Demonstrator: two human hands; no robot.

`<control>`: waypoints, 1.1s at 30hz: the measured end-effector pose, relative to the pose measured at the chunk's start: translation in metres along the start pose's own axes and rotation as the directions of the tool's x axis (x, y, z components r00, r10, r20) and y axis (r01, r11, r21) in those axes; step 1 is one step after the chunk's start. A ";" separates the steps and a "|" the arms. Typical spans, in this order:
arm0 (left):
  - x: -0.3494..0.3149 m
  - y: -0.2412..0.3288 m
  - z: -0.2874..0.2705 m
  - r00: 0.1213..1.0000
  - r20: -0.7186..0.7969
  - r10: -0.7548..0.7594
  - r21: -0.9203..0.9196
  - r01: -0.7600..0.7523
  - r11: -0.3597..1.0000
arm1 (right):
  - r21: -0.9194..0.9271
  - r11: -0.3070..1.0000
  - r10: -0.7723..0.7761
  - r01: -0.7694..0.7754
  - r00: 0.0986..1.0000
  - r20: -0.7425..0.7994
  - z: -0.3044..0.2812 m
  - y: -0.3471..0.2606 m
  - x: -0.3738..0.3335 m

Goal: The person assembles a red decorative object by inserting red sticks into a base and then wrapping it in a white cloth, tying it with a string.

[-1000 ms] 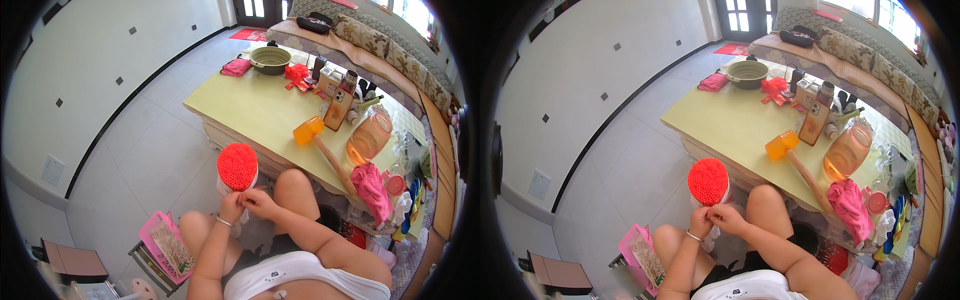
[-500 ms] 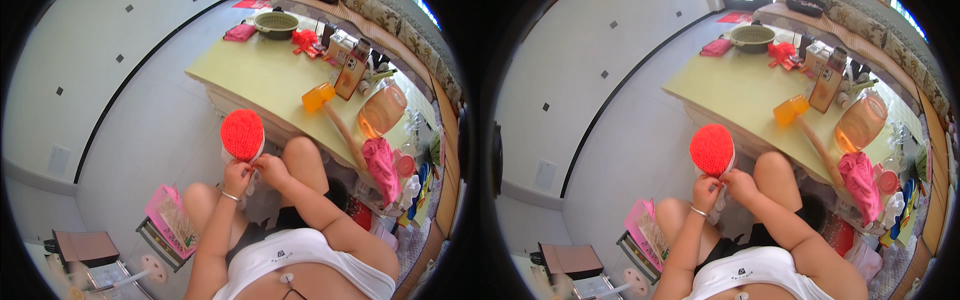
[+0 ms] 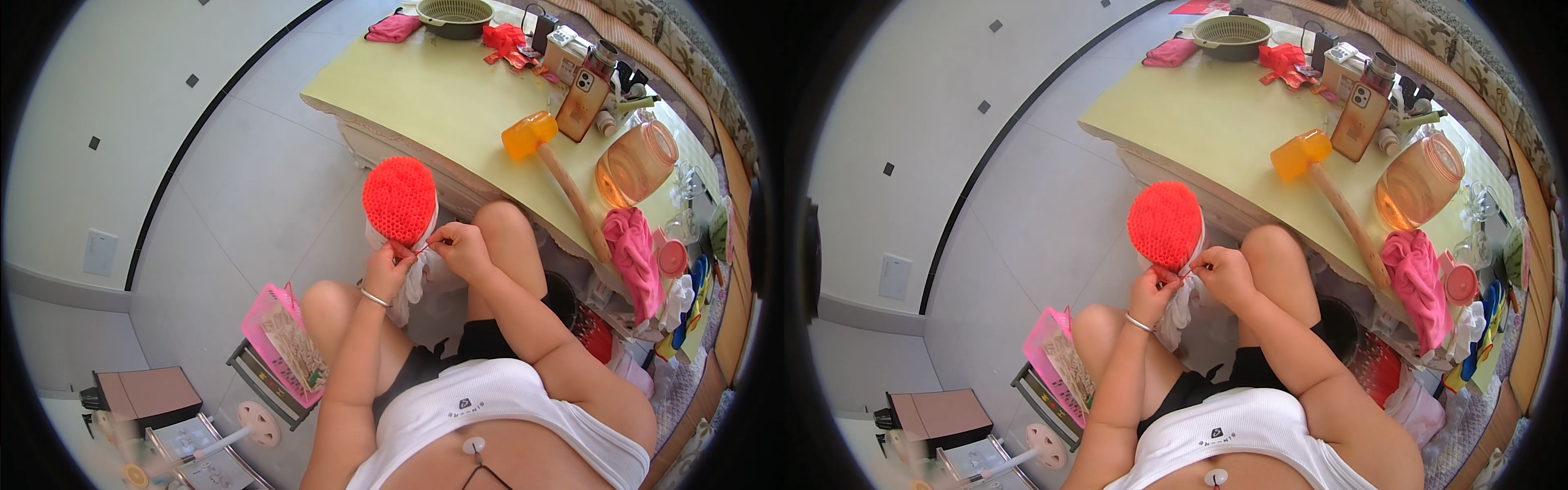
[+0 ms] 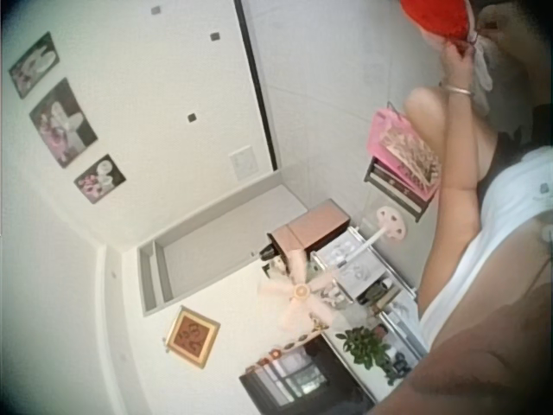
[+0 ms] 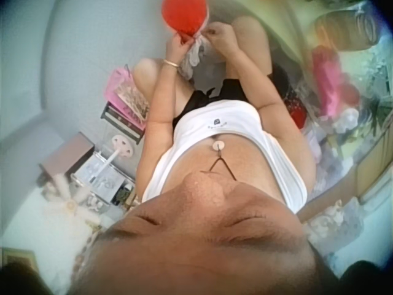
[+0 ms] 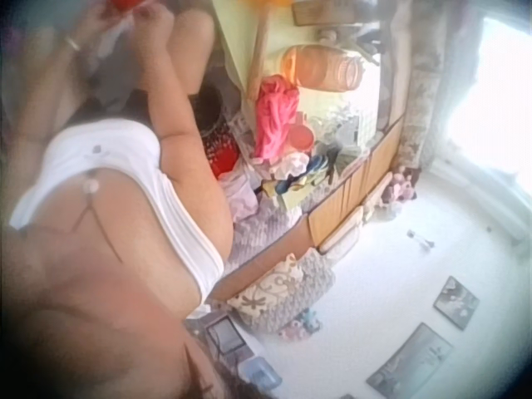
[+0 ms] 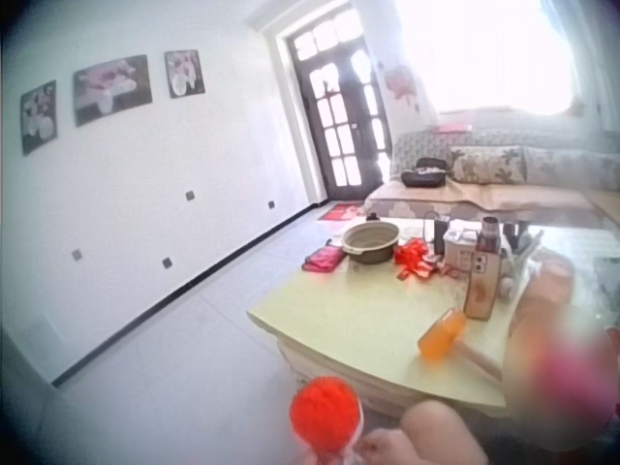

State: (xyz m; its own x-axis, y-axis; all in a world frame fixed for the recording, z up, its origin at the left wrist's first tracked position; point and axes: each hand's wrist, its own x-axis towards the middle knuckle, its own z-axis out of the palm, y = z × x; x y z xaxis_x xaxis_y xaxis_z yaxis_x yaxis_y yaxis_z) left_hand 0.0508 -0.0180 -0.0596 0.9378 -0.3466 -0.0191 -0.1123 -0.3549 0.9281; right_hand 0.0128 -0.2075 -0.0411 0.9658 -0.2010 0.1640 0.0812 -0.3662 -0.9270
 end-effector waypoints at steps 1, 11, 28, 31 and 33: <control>0.002 0.001 0.001 0.999 0.028 -0.027 -0.065 0.029 0.998 | 0.028 1.000 0.010 -0.009 1.000 -0.022 0.001 0.000 -0.001; -0.006 -0.017 0.011 0.983 -0.102 -0.154 -0.355 0.108 0.928 | -0.214 0.960 -0.073 0.179 0.902 0.425 -0.006 -0.010 -0.004; 0.002 0.009 0.012 0.584 0.093 0.806 0.626 -0.664 0.409 | -0.216 0.974 -0.004 0.064 0.964 0.266 0.035 0.020 0.007; 0.000 0.013 0.015 0.633 -0.077 0.770 0.671 -0.539 0.510 | -0.287 0.944 -0.105 0.164 0.972 0.209 0.033 0.019 0.005; -0.001 0.007 0.011 0.684 -0.099 0.723 0.669 -0.492 0.557 | -0.328 0.926 -0.138 0.188 0.976 0.169 0.033 0.016 0.002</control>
State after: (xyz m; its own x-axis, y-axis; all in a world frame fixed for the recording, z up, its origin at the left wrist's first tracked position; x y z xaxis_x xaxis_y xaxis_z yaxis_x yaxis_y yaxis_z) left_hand 0.0456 -0.0292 -0.0573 0.5927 -0.4076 0.6947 -0.7436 -0.6082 0.2776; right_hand 0.0241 -0.1839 -0.0663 0.9728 0.0076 0.2314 0.1757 -0.6749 -0.7167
